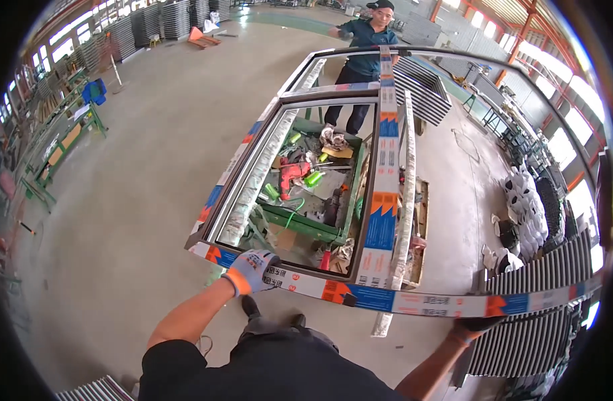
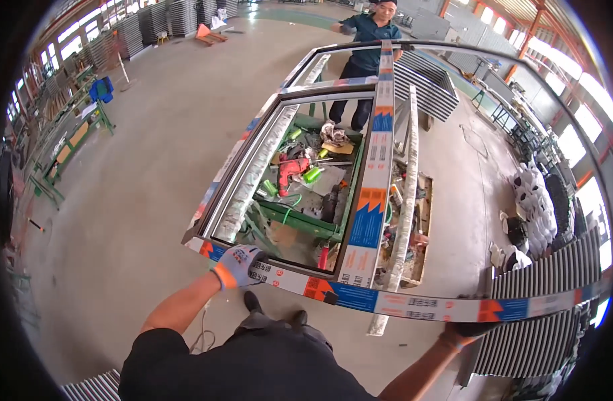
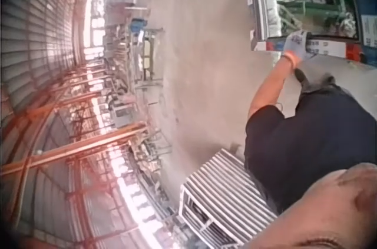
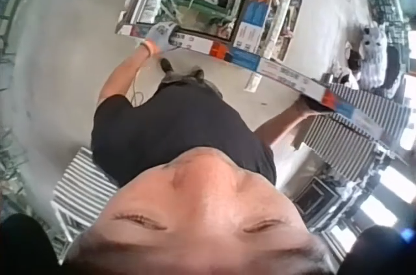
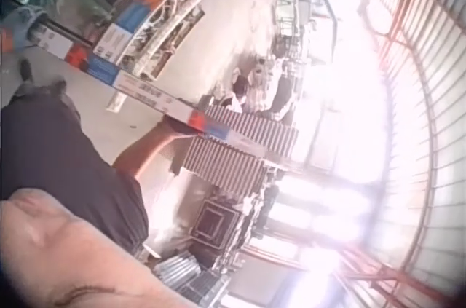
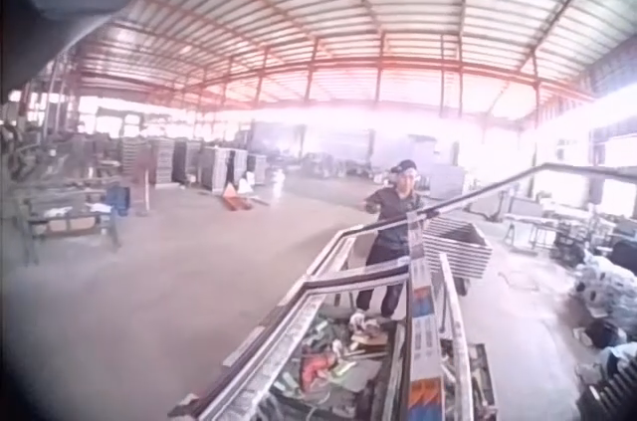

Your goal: Assemble components of a metal frame using a power drill and screws at a workshop station.

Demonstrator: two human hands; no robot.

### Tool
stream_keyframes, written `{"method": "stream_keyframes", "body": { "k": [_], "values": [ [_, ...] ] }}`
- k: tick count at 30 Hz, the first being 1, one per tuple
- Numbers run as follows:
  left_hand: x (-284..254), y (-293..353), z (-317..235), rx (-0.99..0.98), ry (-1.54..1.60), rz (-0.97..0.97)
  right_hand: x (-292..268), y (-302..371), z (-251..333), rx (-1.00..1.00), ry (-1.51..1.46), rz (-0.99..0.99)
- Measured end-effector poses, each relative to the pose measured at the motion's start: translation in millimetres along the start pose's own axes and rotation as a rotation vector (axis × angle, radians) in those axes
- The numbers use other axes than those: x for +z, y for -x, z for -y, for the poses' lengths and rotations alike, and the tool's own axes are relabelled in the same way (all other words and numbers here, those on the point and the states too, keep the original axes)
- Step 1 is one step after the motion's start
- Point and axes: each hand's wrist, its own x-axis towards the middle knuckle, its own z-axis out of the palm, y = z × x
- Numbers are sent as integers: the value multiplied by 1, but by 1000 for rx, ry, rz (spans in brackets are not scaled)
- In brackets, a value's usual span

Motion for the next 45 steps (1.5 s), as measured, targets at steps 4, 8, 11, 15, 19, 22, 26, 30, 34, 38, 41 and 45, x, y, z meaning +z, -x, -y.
{"method": "stream_keyframes", "body": {
  "k": [4, 8, 11, 15, 19, 22, 26, 30, 34, 38, 41, 45],
  "values": [
    [33, -8, 36, -3, -89, 100, -78, 43, -87, 255, -44, 34],
    [58, -15, 80, 25, -196, 89, -151, 62, -175, 426, -87, -259],
    [72, -28, 107, -9, -289, 161, -204, 73, -242, 553, -99, -185],
    [84, -43, 132, 9, -407, 279, -238, 91, -312, 689, 86, -497],
    [102, -49, 155, 9, -443, 340, -236, 95, -359, 820, -117, -818],
    [96, -57, 153, -32, -377, 396, -263, 110, -369, 839, -94, -823],
    [102, -50, 162, -55, -376, 395, -248, 116, -374, 837, -30, -905],
    [101, -59, 153, -34, -360, 378, -247, 109, -358, 788, 20, -819],
    [101, -58, 150, -82, -363, 491, -183, 95, -331, 823, 39, -1004],
    [110, -60, 150, -49, -363, 426, -177, 106, -311, 584, -80, -872],
    [98, -76, 137, -67, -376, 520, -176, 99, -316, 466, 365, -917],
    [102, -66, 147, -35, -360, 477, -115, 102, -316, 479, 584, -930]
  ]
}}
